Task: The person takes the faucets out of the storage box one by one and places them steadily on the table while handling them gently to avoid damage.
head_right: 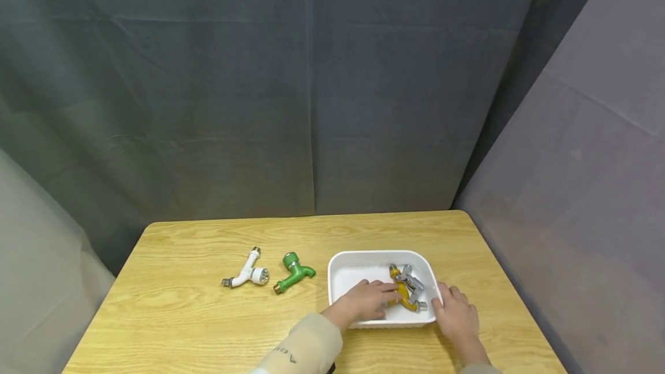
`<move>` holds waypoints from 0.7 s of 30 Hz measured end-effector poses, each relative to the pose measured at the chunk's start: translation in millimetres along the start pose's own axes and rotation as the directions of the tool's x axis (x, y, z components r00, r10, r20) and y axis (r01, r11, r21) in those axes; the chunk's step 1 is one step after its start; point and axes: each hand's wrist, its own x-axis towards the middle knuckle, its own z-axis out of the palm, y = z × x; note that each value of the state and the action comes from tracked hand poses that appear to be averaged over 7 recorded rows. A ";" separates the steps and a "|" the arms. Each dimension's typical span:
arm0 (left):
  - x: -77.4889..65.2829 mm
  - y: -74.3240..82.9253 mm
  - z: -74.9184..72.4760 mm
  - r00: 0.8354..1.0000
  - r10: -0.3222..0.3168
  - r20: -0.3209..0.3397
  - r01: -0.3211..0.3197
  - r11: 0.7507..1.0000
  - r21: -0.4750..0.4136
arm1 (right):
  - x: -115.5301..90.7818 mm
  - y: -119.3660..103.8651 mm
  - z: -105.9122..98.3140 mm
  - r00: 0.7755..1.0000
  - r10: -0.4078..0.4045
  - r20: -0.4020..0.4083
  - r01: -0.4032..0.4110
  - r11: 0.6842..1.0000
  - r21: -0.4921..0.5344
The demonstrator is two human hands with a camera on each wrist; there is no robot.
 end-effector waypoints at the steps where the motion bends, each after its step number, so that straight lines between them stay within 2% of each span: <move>1: 0.0 0.0 0.3 1.000 0.001 -0.005 -0.001 1.000 -0.012 | 0.1 0.0 0.0 1.000 0.000 0.000 0.000 1.000 -0.001; 6: -1.1 -0.7 0.5 1.000 0.000 -0.028 -0.002 0.998 -0.065 | -0.1 -0.4 0.1 1.000 -0.002 -0.007 0.002 1.000 -0.004; 14: -3.2 -7.2 4.5 0.997 -0.016 -0.079 0.008 0.995 -0.099 | -0.9 -0.9 0.6 1.000 -0.006 -0.024 0.006 1.000 -0.006; 21: -3.3 -11.0 8.0 0.996 0.002 -0.085 -0.008 0.998 -0.067 | -0.7 -1.3 -1.1 1.000 0.001 -0.016 -0.001 1.000 0.002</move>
